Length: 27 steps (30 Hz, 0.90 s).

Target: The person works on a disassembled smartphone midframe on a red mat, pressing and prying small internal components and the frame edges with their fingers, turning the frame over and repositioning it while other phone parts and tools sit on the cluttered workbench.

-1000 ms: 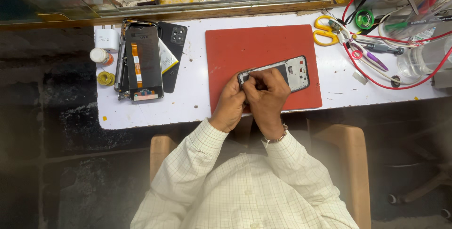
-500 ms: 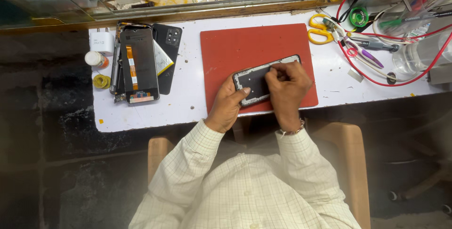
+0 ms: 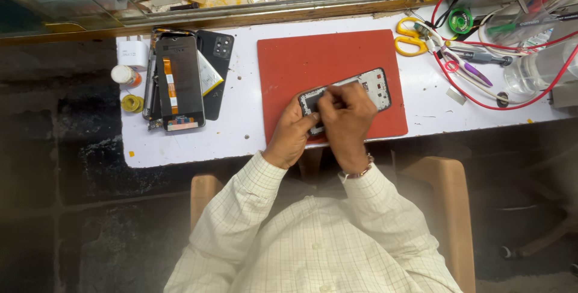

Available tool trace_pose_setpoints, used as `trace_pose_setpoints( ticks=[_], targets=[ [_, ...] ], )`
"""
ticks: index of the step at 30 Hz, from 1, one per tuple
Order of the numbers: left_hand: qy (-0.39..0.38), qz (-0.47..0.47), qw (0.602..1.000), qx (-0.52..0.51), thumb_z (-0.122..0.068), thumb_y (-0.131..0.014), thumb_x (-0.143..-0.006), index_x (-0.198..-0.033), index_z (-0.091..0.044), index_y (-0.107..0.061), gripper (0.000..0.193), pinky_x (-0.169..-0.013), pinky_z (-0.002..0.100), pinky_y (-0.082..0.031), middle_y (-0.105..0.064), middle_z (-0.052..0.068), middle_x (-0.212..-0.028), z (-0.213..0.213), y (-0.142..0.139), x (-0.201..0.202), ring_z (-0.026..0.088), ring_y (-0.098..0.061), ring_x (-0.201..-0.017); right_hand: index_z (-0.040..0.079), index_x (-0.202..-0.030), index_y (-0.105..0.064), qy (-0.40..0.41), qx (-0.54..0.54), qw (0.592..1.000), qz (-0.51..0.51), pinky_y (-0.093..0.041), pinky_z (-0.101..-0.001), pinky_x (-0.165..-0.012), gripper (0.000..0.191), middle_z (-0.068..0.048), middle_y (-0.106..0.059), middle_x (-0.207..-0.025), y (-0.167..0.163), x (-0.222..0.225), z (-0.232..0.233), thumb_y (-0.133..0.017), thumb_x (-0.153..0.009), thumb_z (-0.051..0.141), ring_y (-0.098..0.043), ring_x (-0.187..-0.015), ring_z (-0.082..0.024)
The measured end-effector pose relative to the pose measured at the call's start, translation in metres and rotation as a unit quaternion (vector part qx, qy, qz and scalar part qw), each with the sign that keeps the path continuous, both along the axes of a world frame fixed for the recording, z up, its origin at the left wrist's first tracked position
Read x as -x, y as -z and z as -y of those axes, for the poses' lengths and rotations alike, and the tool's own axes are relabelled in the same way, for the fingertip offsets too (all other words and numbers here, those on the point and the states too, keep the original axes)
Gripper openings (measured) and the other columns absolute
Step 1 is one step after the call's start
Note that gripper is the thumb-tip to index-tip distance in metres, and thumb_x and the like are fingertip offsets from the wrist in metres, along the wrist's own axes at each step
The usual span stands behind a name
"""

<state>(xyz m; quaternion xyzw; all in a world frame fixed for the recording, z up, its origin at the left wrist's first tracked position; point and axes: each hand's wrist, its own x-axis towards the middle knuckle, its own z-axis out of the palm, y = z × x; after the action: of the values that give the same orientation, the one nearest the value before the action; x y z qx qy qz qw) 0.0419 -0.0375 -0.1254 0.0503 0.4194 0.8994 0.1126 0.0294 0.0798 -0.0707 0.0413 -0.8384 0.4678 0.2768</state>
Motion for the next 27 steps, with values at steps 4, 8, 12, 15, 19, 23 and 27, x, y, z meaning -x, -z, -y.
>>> trace_pose_setpoints(
  ticks=[4,8,12,15,19,23,27],
  targets=[
    [-0.003,0.003,1.0,-0.004,0.008,-0.044,-0.098,-0.14,-0.003,-0.053,0.044,-0.098,0.03,-0.05,-0.06,0.005,-0.125,0.002,0.006,0.001,0.015,-0.058,-0.113,-0.002,-0.09,-0.073,-0.033,0.022,0.999,0.011,-0.051,-0.0286,-0.059,0.007,-0.007,-0.066,-0.08,-0.008,-0.008,0.012,-0.075,-0.084,0.0,-0.064,-0.065,-0.015],
    [0.012,0.011,1.0,-0.004,0.005,-0.045,-0.104,-0.135,-0.002,-0.052,0.033,-0.099,0.032,-0.052,-0.061,0.006,-0.122,0.003,0.007,0.001,0.016,-0.06,-0.112,0.0,-0.091,-0.074,-0.05,0.01,0.999,0.002,-0.052,-0.0279,-0.062,0.007,-0.007,-0.069,-0.084,-0.012,-0.012,0.014,-0.074,-0.084,-0.001,-0.066,-0.068,-0.015],
    [0.008,0.007,1.0,-0.009,0.002,-0.044,-0.104,-0.136,-0.004,-0.053,0.033,-0.104,0.033,-0.052,-0.062,0.006,-0.123,0.001,0.002,0.001,0.016,-0.06,-0.115,0.0,-0.091,-0.074,-0.054,0.012,0.998,0.009,-0.053,-0.0275,-0.063,0.006,-0.006,-0.069,-0.083,-0.013,-0.011,0.017,-0.074,-0.085,-0.001,-0.067,-0.068,-0.015],
    [0.003,0.012,1.0,-0.007,0.0,-0.044,-0.106,-0.136,-0.004,-0.053,0.031,-0.105,0.033,-0.051,-0.062,0.006,-0.124,0.002,0.001,0.001,0.016,-0.061,-0.116,-0.001,-0.09,-0.072,-0.057,0.019,0.998,0.01,-0.054,-0.0274,-0.063,0.006,-0.007,-0.069,-0.083,-0.013,-0.011,0.019,-0.074,-0.084,-0.001,-0.068,-0.069,-0.014],
    [-0.009,0.006,1.0,0.002,0.001,-0.044,-0.105,-0.134,-0.005,-0.053,0.031,-0.106,0.032,-0.051,-0.062,0.004,-0.125,0.0,0.007,0.001,0.015,-0.06,-0.117,-0.002,-0.088,-0.071,-0.047,0.029,0.998,0.007,-0.053,-0.0272,-0.061,0.006,-0.007,-0.067,-0.08,-0.012,-0.01,0.021,-0.075,-0.084,-0.001,-0.066,-0.067,-0.014],
    [-0.018,-0.014,1.0,-0.003,0.005,-0.047,-0.106,-0.136,-0.003,-0.054,0.032,-0.103,0.03,-0.05,-0.061,0.004,-0.122,-0.002,0.014,0.001,0.014,-0.058,-0.114,-0.002,-0.088,-0.07,-0.039,0.032,0.999,0.011,-0.052,-0.0268,-0.06,0.007,-0.007,-0.067,-0.08,-0.01,-0.009,0.019,-0.074,-0.082,-0.002,-0.064,-0.066,-0.012],
    [-0.012,0.007,1.0,-0.002,0.004,-0.05,-0.104,-0.135,-0.004,-0.054,0.033,-0.098,0.029,-0.05,-0.062,0.003,-0.123,-0.001,0.01,-0.001,0.013,-0.059,-0.112,-0.003,-0.088,-0.072,-0.028,0.02,0.999,0.009,-0.051,-0.0265,-0.059,0.007,-0.007,-0.067,-0.078,-0.009,-0.006,0.013,-0.074,-0.081,-0.003,-0.063,-0.064,-0.012]
  ],
)
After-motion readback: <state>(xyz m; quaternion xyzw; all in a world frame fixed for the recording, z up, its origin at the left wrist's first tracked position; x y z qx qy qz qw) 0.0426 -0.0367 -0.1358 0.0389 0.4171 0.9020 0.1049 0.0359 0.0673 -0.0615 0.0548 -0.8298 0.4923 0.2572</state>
